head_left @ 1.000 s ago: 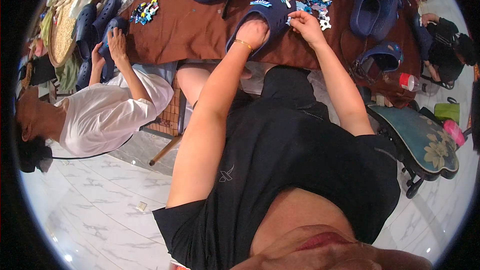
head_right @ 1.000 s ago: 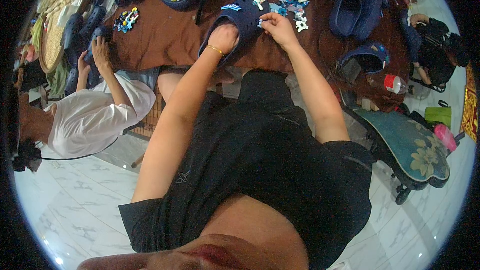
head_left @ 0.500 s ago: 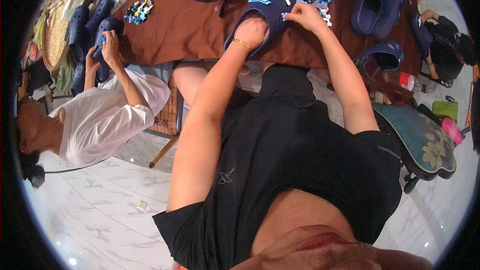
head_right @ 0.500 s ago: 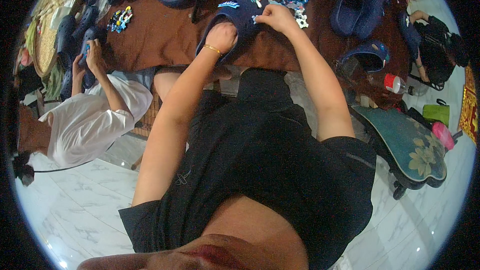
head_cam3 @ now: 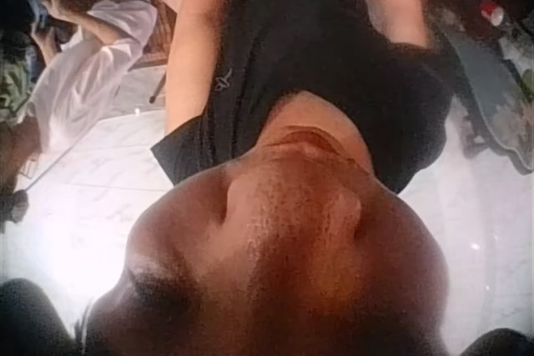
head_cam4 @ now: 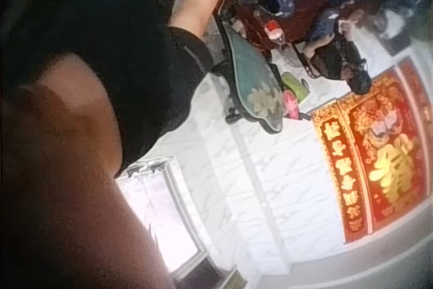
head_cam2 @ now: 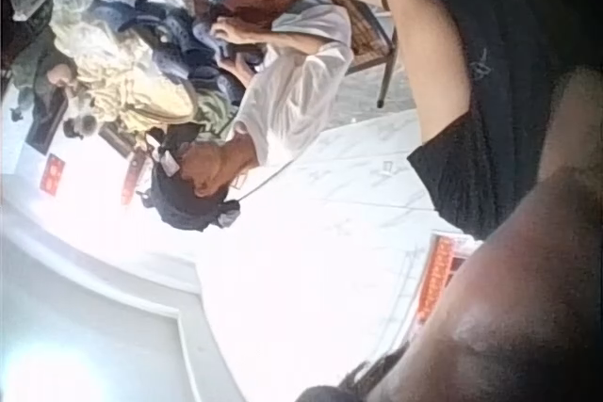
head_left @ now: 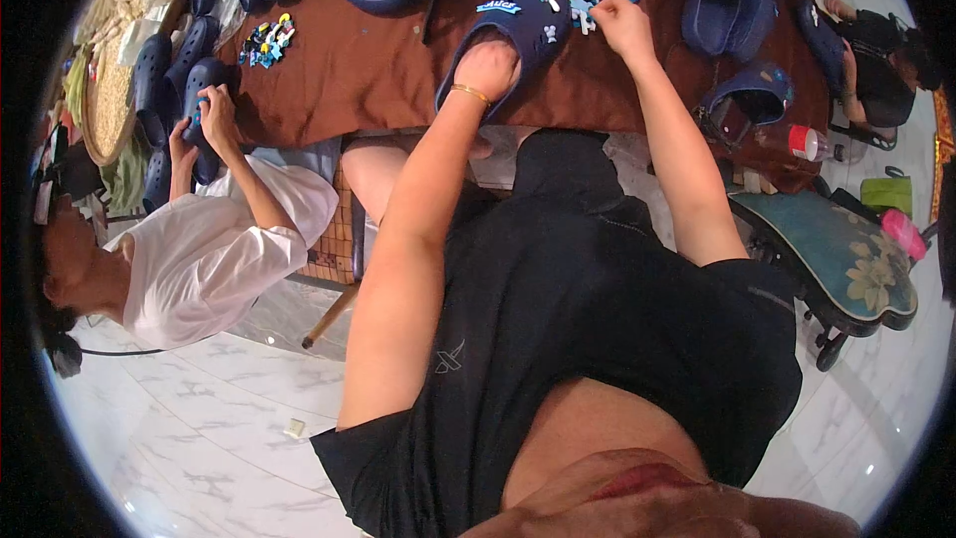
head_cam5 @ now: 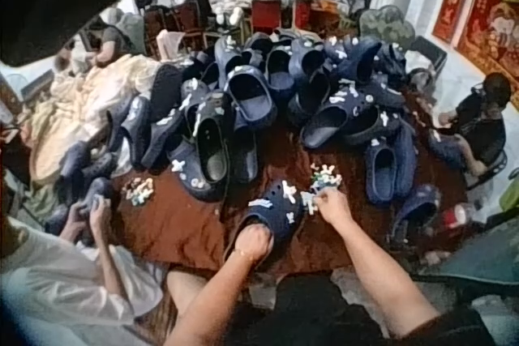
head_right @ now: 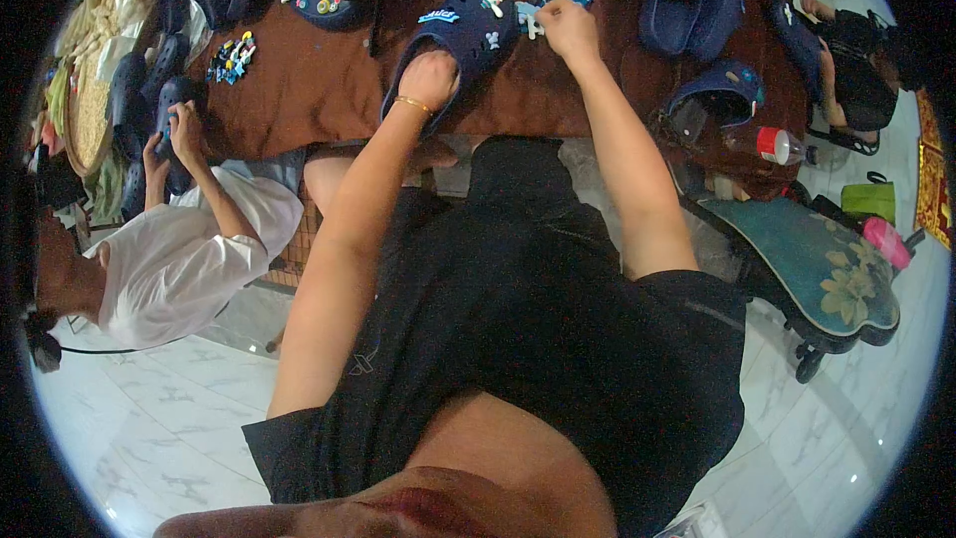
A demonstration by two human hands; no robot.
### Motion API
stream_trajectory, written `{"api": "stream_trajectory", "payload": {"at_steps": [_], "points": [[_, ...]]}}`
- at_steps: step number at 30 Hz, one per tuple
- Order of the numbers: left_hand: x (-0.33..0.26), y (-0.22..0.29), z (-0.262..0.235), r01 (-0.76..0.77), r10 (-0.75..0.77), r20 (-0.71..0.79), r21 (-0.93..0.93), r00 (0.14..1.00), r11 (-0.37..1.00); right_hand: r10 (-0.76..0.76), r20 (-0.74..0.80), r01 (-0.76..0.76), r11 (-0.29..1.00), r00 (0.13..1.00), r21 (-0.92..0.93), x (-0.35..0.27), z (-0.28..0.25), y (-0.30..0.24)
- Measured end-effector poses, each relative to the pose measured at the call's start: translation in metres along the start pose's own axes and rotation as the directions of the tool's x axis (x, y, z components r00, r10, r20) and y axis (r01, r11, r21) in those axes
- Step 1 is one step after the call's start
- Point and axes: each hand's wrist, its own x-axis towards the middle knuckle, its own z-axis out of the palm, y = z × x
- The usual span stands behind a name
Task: Decorating blue foam shoes with plastic charms at a work table.
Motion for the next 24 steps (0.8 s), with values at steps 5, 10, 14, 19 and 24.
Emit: {"api": "stream_trajectory", "payload": {"at_steps": [5,10,14,19,24], "points": [[0.006,0.006,0.000,0.012,-0.014,0.046,0.035,0.999,0.999,-0.068,-0.085,0.053,0.985,0.994,-0.165,0.020,-0.005,0.001],[-0.005,0.002,0.002,-0.032,0.029,0.021,0.124,0.999,0.992,-0.119,0.060,0.131,0.948,0.991,-0.289,0.021,0.014,-0.005],[-0.009,-0.006,0.008,0.038,-0.048,0.064,0.150,0.997,0.988,-0.166,-0.058,0.145,0.953,0.984,-0.267,0.008,0.011,-0.017],[0.000,0.008,-0.004,0.051,-0.056,0.090,0.056,0.994,0.997,-0.182,-0.280,0.205,0.977,0.943,0.052,0.004,0.007,-0.002],[0.005,0.002,0.002,0.052,-0.055,0.059,0.047,0.997,0.998,-0.172,-0.143,0.206,0.941,0.975,0.270,-0.037,0.008,-0.017]]}}
